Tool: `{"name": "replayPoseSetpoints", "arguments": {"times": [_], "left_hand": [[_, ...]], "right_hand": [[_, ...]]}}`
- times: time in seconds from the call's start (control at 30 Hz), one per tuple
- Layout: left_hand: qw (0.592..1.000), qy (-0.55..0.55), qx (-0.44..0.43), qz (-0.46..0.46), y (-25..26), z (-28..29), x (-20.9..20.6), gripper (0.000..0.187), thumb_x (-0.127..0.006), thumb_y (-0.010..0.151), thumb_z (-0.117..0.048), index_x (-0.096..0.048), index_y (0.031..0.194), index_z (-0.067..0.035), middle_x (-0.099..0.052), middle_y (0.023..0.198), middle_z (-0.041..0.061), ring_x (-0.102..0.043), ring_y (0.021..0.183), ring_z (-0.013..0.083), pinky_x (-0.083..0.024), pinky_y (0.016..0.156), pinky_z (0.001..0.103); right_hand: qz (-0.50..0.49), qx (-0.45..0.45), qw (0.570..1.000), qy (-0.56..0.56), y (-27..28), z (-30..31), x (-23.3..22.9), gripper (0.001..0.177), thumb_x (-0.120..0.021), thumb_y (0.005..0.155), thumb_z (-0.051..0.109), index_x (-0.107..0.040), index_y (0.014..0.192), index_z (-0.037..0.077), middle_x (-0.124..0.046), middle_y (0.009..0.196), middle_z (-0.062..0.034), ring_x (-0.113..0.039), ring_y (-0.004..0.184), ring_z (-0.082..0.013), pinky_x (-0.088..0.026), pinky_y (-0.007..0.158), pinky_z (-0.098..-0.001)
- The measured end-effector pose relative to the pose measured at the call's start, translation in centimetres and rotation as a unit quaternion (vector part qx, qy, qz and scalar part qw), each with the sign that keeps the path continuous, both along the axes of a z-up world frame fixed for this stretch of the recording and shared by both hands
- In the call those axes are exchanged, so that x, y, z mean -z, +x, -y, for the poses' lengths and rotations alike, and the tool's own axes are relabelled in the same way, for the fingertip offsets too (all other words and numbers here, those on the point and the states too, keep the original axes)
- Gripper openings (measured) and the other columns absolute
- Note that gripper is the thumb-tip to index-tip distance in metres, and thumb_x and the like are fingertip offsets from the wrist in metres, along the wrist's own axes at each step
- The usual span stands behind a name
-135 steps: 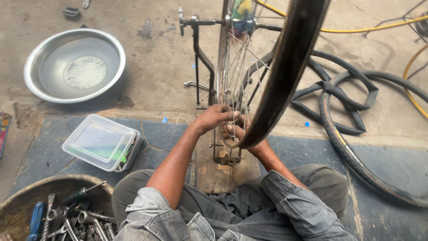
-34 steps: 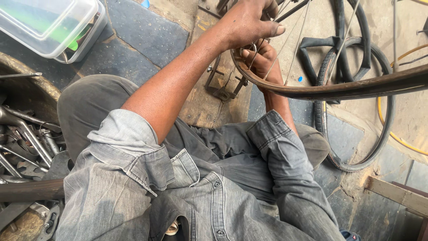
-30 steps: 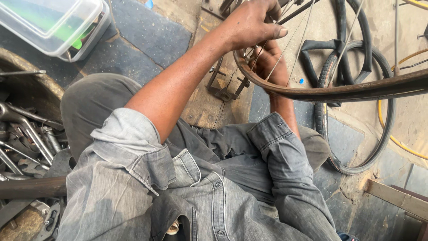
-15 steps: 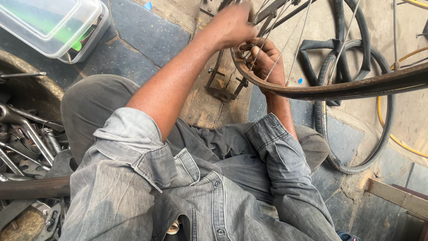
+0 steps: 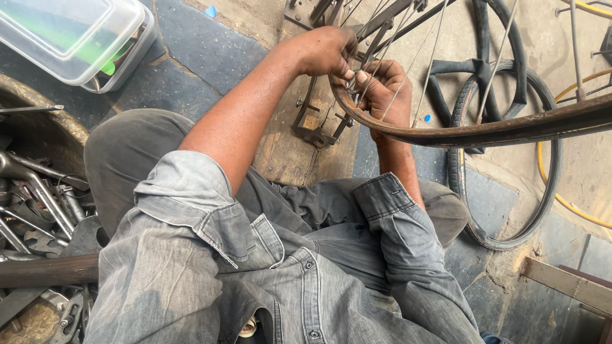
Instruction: The person sits on the floor and uses a spoke wrench to adjust the tension of the spokes on a bicycle wheel mounted in a truing stand. They rotate the wheel and repeatedly tighten or loosen individual spokes to true the rim.
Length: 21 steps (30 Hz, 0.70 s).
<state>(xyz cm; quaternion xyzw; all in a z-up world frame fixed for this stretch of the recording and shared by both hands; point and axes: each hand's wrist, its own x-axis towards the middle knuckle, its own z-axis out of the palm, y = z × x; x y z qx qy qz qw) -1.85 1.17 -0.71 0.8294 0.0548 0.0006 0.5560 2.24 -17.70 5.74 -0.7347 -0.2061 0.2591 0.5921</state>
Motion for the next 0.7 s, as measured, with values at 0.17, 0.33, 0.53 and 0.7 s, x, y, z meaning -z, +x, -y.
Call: {"name": "replayPoseSetpoints", "arguments": {"times": [0.17, 0.33, 0.53, 0.7], "left_hand": [[0.999, -0.010, -0.030, -0.039, -0.2, 0.3, -0.7, 0.049, -0.083, 0.083, -0.023, -0.062, 0.123, -0.003, -0.071, 0.106, 0.014, -0.071, 0.096, 0.0259, -0.058, 0.081, 0.040], [0.995, -0.094, -0.015, -0.033, -0.4, 0.3, -1.1, 0.044, -0.076, 0.085, -0.014, -0.060, 0.123, -0.001, -0.074, 0.103, 0.014, -0.076, 0.092, 0.0254, -0.063, 0.080, 0.040], [0.999, -0.046, -0.029, -0.008, 0.2, -0.2, 0.9, 0.048, -0.086, 0.080, -0.018, -0.064, 0.118, 0.000, -0.074, 0.105, 0.014, -0.071, 0.097, 0.0253, -0.056, 0.083, 0.040], [0.994, -0.101, 0.026, -0.007, 1.3, -1.1, 1.8, 0.043, -0.077, 0.087, -0.019, -0.067, 0.125, -0.002, -0.076, 0.107, 0.012, -0.073, 0.100, 0.0235, -0.055, 0.088, 0.039]], "right_hand": [[0.010, 0.001, 1.000, -0.004, -0.4, -0.2, -0.1, 0.021, -0.074, 0.095, 0.004, -0.064, 0.112, -0.004, -0.067, 0.081, -0.0045, -0.052, 0.053, -0.0037, -0.040, 0.044, -0.0182], [0.038, -0.007, 0.999, -0.013, -0.2, -0.6, 0.7, 0.020, -0.071, 0.097, 0.007, -0.067, 0.114, -0.003, -0.072, 0.088, -0.0043, -0.055, 0.057, -0.0036, -0.041, 0.045, -0.0183], [-0.059, -0.025, 0.998, 0.004, 0.3, -0.1, 1.8, 0.026, -0.071, 0.098, 0.010, -0.065, 0.120, -0.001, -0.070, 0.094, -0.0038, -0.060, 0.067, -0.0046, -0.049, 0.055, -0.0198], [-0.054, -0.140, 0.988, 0.035, 1.9, 0.9, 1.0, 0.027, -0.068, 0.099, 0.011, -0.064, 0.124, 0.000, -0.073, 0.112, -0.0054, -0.066, 0.083, -0.0077, -0.053, 0.068, -0.0214]]}}
